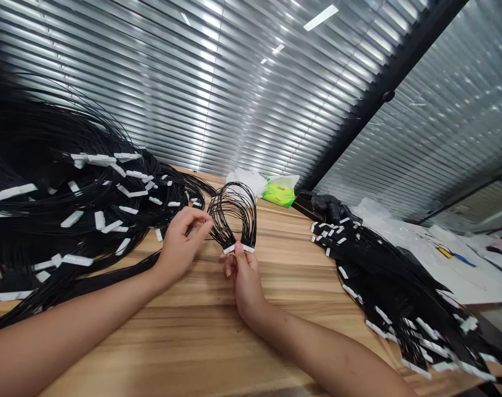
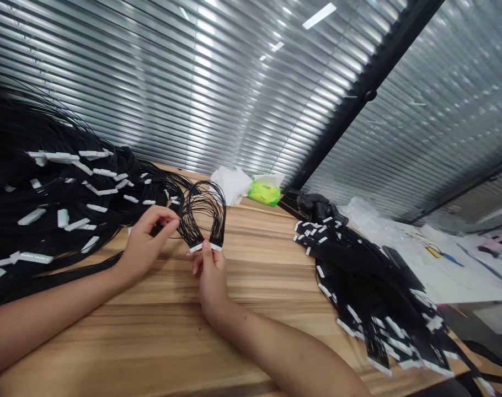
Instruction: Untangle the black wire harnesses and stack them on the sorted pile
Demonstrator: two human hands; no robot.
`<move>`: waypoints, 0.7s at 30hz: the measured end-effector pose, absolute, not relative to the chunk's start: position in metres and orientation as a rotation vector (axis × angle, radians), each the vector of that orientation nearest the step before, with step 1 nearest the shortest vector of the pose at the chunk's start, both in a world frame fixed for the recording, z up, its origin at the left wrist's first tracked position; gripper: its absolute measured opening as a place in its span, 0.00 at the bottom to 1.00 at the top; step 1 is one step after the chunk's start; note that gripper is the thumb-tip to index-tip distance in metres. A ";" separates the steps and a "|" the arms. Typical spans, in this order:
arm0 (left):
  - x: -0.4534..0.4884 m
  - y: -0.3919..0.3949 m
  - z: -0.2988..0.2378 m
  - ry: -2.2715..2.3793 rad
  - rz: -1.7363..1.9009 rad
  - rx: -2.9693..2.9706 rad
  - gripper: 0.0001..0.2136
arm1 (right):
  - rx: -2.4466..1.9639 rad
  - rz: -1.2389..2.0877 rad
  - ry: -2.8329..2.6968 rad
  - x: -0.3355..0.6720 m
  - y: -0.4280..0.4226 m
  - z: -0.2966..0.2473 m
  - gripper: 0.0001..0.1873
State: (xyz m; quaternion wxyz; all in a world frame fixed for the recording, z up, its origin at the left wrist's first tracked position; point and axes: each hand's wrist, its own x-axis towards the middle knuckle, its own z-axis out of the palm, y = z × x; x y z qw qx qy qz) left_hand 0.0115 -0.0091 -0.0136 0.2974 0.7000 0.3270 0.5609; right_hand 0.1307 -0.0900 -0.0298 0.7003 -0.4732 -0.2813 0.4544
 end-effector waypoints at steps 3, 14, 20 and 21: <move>0.011 -0.015 -0.011 0.706 1.366 2.103 0.03 | -1.035 1.010 -0.591 0.131 -0.090 -0.030 0.22; 0.011 -0.013 -0.016 0.744 1.184 2.238 0.06 | -1.031 0.987 -0.534 0.133 -0.089 -0.032 0.22; 0.011 -0.016 -0.011 0.731 1.107 2.305 0.07 | -1.039 0.975 -0.550 0.132 -0.090 -0.031 0.21; 0.011 -0.016 -0.011 0.738 1.084 2.291 0.08 | -1.042 0.973 -0.554 0.132 -0.089 -0.031 0.21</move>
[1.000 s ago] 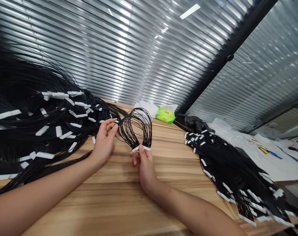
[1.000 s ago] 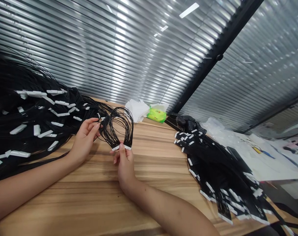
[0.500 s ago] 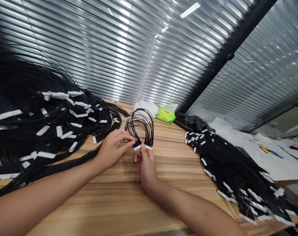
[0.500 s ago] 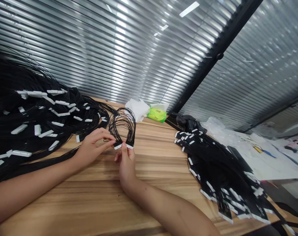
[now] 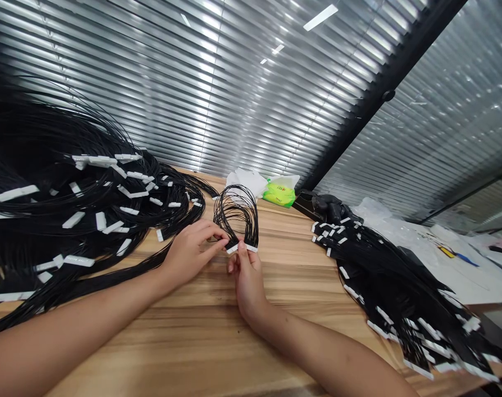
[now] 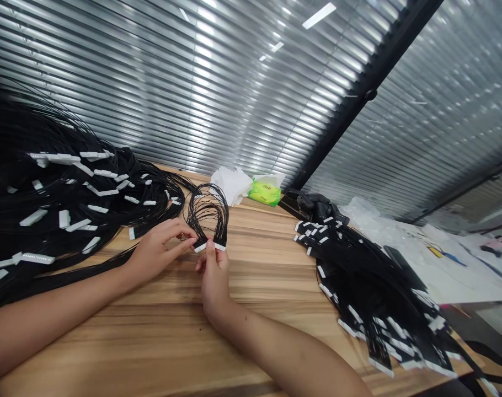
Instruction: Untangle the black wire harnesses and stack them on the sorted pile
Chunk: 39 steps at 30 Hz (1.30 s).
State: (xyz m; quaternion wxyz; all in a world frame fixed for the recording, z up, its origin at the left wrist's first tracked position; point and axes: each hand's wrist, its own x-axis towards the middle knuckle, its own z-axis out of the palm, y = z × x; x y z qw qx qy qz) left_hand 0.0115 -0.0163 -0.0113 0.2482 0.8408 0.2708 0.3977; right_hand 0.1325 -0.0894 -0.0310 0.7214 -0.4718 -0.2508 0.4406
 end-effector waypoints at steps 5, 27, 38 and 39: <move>0.012 -0.015 -0.013 0.879 0.922 2.167 0.13 | -1.073 0.948 -0.623 0.136 -0.084 -0.032 0.21; 0.007 -0.017 -0.008 0.897 1.199 2.610 0.17 | -1.109 0.947 -0.704 0.137 -0.085 -0.030 0.20; 0.003 -0.018 -0.010 0.723 1.178 2.651 0.11 | -0.775 1.197 -0.457 0.136 -0.086 -0.023 0.16; 0.003 -0.016 -0.011 0.780 1.171 2.624 0.12 | -0.748 1.229 -0.435 0.135 -0.086 -0.022 0.15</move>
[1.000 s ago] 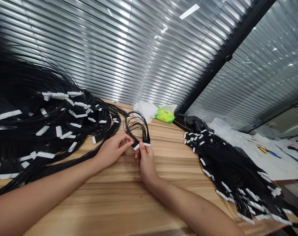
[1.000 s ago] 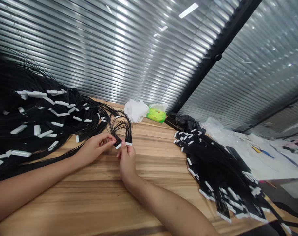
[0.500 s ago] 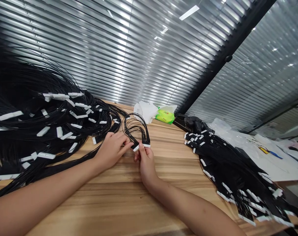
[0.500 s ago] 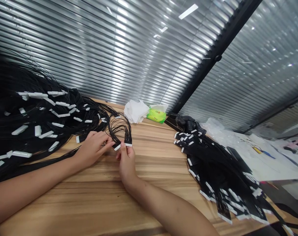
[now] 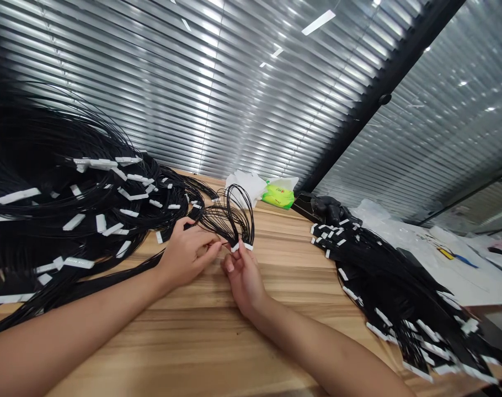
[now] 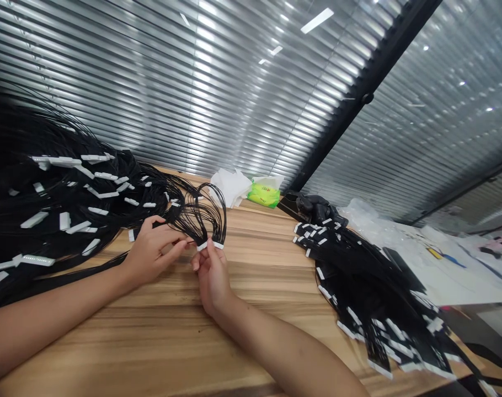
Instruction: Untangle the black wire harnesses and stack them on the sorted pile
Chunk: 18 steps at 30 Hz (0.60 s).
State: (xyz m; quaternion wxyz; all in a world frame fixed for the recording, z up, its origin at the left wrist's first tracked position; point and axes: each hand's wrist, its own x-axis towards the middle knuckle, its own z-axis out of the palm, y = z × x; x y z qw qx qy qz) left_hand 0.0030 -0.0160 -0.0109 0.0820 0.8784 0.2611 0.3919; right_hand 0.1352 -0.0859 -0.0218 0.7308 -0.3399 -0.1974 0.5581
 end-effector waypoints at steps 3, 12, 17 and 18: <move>0.004 -0.010 -0.012 0.927 1.202 2.483 0.14 | -0.700 1.320 -0.392 0.134 -0.087 -0.019 0.14; 0.003 -0.007 -0.011 0.862 1.617 2.111 0.08 | -0.666 1.499 -0.444 0.124 -0.102 -0.017 0.12; 0.003 0.001 -0.015 0.858 1.577 1.881 0.09 | -0.685 1.492 -0.429 0.123 -0.103 -0.016 0.13; 0.004 0.003 -0.016 0.867 1.542 1.845 0.08 | -0.689 1.485 -0.422 0.123 -0.103 -0.016 0.13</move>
